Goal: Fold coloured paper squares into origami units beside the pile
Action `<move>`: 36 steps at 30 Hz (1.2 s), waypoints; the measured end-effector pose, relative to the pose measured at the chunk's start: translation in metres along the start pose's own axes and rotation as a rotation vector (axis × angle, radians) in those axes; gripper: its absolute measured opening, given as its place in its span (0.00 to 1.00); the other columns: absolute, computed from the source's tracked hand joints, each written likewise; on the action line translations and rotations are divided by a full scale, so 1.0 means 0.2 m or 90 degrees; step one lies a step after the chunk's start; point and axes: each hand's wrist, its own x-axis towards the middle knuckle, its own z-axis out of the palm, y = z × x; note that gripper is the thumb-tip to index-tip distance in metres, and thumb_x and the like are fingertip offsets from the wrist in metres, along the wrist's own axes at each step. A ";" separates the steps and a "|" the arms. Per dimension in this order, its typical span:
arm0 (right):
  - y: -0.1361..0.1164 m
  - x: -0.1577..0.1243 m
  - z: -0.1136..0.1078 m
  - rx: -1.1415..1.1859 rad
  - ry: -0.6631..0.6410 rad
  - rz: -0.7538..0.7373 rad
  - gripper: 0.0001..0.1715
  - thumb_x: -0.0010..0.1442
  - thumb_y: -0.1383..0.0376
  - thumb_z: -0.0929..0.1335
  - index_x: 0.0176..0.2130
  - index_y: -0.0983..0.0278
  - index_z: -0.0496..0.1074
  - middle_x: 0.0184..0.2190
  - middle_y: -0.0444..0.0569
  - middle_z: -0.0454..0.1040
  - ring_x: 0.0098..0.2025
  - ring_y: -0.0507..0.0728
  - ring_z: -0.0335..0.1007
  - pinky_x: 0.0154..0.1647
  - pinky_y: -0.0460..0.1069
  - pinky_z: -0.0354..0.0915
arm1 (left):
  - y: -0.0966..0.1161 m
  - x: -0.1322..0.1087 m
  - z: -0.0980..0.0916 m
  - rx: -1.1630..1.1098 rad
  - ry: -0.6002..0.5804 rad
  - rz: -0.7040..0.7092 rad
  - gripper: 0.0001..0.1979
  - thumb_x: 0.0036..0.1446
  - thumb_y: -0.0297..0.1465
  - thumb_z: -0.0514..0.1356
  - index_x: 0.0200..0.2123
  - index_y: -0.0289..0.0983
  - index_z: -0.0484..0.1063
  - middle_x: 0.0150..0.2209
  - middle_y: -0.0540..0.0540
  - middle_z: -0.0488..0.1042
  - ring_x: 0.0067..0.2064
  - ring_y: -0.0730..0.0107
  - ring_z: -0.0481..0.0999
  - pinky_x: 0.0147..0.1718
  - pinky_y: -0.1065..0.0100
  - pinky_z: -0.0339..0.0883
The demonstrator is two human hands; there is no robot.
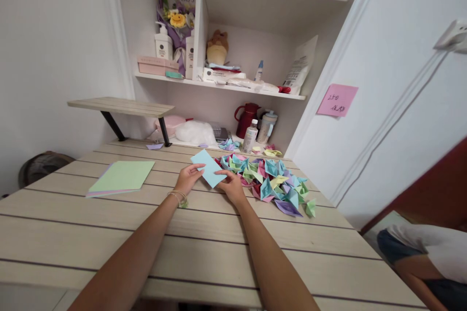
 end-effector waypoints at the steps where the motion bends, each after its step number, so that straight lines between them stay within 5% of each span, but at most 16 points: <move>1: 0.00 0.00 0.00 -0.005 0.000 0.002 0.20 0.36 0.67 0.72 0.34 0.66 0.74 0.21 0.43 0.71 0.21 0.49 0.62 0.21 0.43 0.57 | 0.00 0.00 0.00 0.002 0.003 0.001 0.20 0.36 0.34 0.67 0.35 0.31 0.75 0.36 0.40 0.77 0.39 0.62 0.75 0.43 0.63 0.66; 9: -0.03 0.00 0.00 -0.038 0.074 -0.027 0.14 0.42 0.59 0.71 0.29 0.65 0.76 0.24 0.47 0.73 0.23 0.52 0.64 0.24 0.47 0.61 | 0.04 -0.03 0.02 -0.005 -0.029 -0.039 0.22 0.35 0.34 0.69 0.37 0.32 0.74 0.31 0.43 0.78 0.34 0.66 0.76 0.41 0.64 0.66; 14: -0.03 0.00 0.00 0.006 0.068 -0.063 0.13 0.38 0.61 0.73 0.28 0.65 0.76 0.30 0.48 0.75 0.30 0.55 0.68 0.31 0.48 0.63 | 0.03 -0.03 0.04 -0.005 -0.040 -0.031 0.17 0.29 0.34 0.70 0.27 0.32 0.75 0.28 0.44 0.77 0.32 0.65 0.76 0.39 0.64 0.67; 20: -0.04 -0.01 0.00 -0.026 0.061 0.007 0.15 0.43 0.56 0.72 0.25 0.67 0.73 0.20 0.45 0.72 0.21 0.51 0.64 0.23 0.46 0.60 | 0.03 -0.03 0.04 0.040 -0.017 -0.014 0.14 0.35 0.36 0.68 0.24 0.32 0.73 0.25 0.46 0.76 0.30 0.67 0.75 0.36 0.66 0.67; 23: -0.04 0.00 0.01 0.017 0.071 0.004 0.17 0.42 0.55 0.72 0.26 0.66 0.71 0.20 0.45 0.72 0.22 0.51 0.66 0.24 0.46 0.62 | 0.03 -0.04 0.04 0.009 -0.035 -0.016 0.17 0.35 0.35 0.68 0.28 0.33 0.69 0.25 0.47 0.76 0.30 0.66 0.76 0.35 0.66 0.68; 30: -0.03 0.00 0.01 0.060 0.071 0.016 0.36 0.38 0.59 0.74 0.46 0.64 0.63 0.20 0.42 0.72 0.22 0.53 0.70 0.23 0.46 0.64 | 0.03 -0.04 0.06 -0.026 -0.025 -0.015 0.31 0.32 0.33 0.69 0.39 0.38 0.56 0.27 0.47 0.76 0.29 0.64 0.77 0.32 0.63 0.70; 36: -0.04 -0.02 0.01 0.046 0.015 0.026 0.39 0.36 0.62 0.75 0.48 0.65 0.63 0.23 0.45 0.75 0.26 0.55 0.72 0.26 0.47 0.66 | 0.03 -0.05 0.05 -0.028 -0.079 -0.007 0.46 0.31 0.30 0.70 0.53 0.38 0.50 0.34 0.41 0.76 0.34 0.60 0.78 0.37 0.59 0.70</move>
